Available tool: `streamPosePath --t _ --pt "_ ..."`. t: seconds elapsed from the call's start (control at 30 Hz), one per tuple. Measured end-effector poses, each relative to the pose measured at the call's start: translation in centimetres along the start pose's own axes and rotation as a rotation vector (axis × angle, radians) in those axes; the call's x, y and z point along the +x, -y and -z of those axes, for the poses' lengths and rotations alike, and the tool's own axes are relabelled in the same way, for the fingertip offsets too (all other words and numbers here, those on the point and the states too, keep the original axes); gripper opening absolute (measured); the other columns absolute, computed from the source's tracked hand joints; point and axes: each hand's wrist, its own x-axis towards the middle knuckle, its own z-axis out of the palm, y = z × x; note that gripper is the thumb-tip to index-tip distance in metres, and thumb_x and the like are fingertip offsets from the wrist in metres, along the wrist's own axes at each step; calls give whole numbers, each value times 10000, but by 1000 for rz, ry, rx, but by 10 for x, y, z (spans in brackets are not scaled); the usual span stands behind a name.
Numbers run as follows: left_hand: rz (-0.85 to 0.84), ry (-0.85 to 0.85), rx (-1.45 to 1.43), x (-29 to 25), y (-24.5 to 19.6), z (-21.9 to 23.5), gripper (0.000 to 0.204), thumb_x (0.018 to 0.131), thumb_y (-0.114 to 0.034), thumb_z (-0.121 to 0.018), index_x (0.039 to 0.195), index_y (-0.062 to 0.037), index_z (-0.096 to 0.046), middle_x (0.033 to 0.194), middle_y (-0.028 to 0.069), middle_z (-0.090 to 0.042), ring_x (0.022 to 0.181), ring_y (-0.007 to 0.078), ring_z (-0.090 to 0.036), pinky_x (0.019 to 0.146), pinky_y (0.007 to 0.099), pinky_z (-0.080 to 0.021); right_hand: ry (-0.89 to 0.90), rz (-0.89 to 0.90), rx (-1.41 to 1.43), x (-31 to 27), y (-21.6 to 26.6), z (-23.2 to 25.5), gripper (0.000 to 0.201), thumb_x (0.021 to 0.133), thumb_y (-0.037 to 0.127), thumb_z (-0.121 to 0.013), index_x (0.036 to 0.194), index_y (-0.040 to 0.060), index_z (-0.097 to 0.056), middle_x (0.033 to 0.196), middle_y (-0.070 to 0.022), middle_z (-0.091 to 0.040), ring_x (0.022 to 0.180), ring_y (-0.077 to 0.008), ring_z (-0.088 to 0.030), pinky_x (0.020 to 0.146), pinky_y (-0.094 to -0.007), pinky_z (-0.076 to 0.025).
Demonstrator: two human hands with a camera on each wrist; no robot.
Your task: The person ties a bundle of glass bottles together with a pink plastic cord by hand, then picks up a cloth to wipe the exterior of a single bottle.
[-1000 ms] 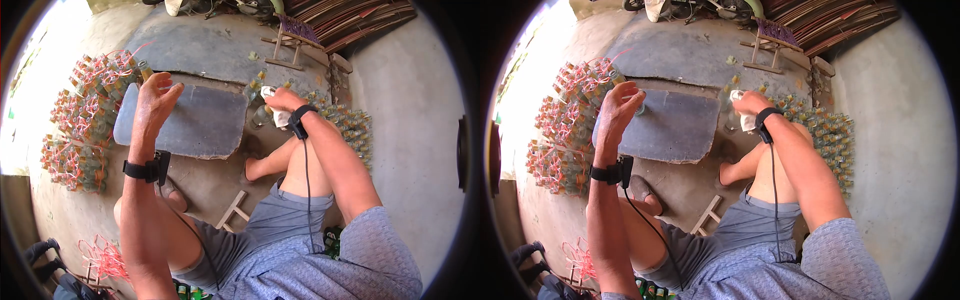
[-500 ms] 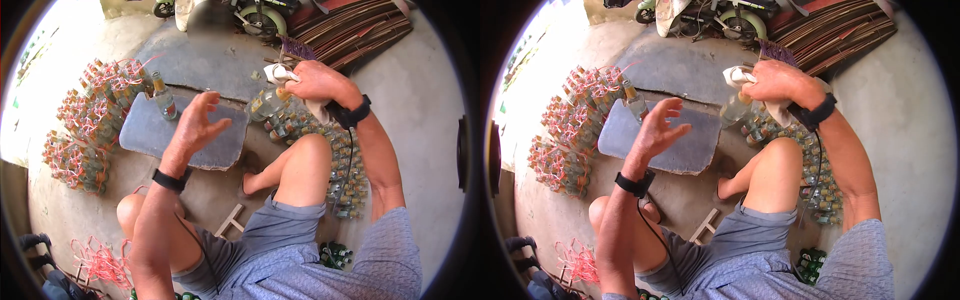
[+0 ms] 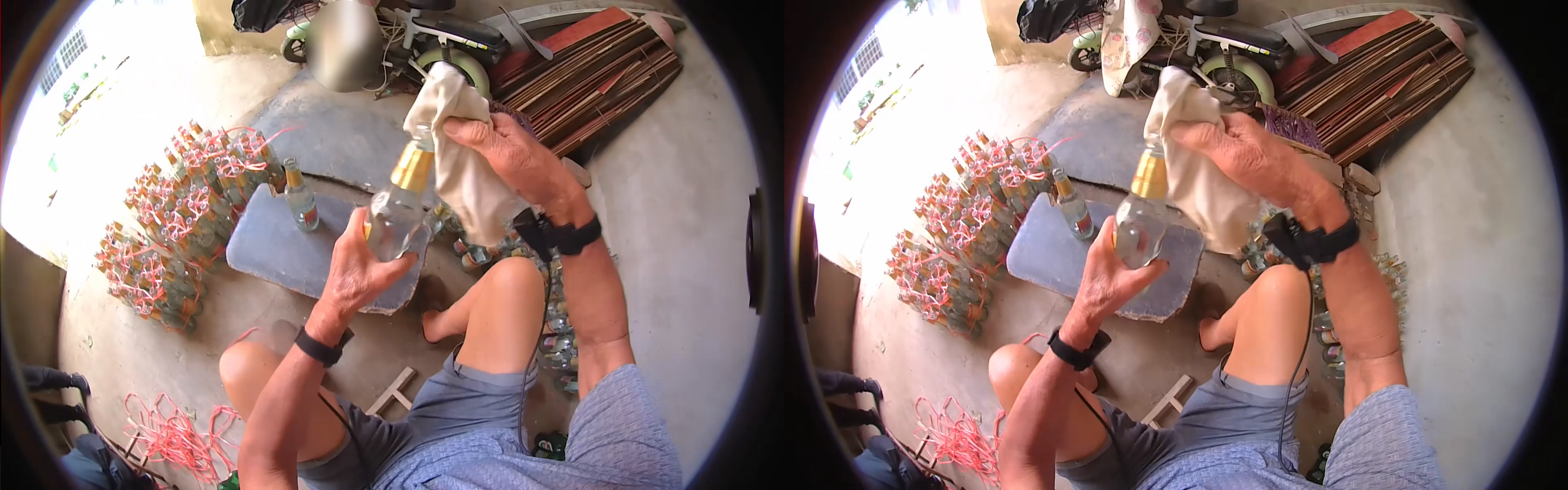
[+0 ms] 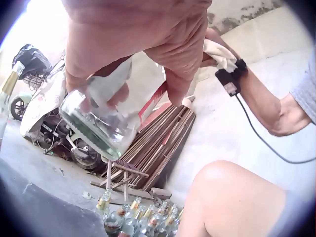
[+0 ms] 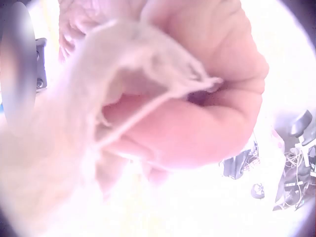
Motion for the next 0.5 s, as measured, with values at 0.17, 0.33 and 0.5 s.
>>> streamPosePath --t 0.17,0.33,0.5 --pt "178 -9 -51 1 7 3 458 780 -159 -867 1122 -28 -593 935 38 -663 825 150 -669 741 332 -564 12 -112 455 14 -68 -2 418 1049 344 -621 1277 7 -716 1098 -32 -740 978 -122 -664 919 -306 -528" --pt "256 -24 -217 9 -5 -1 418 789 -139 -852 1094 -28 -588 934 25 -655 778 121 -641 667 314 -544 27 116 393 6 -73 -19 417 1054 237 -575 1380 -8 -662 1261 -90 -735 1164 -171 -673 1018 -342 -533" --pt "159 -25 -94 16 -4 -8 450 762 -131 -843 1129 -33 -602 977 38 -672 874 133 -649 790 323 -561 -22 361 266 1 -73 -38 505 1092 277 -592 1517 9 -544 1374 -93 -685 1231 -169 -646 1077 -321 -498"
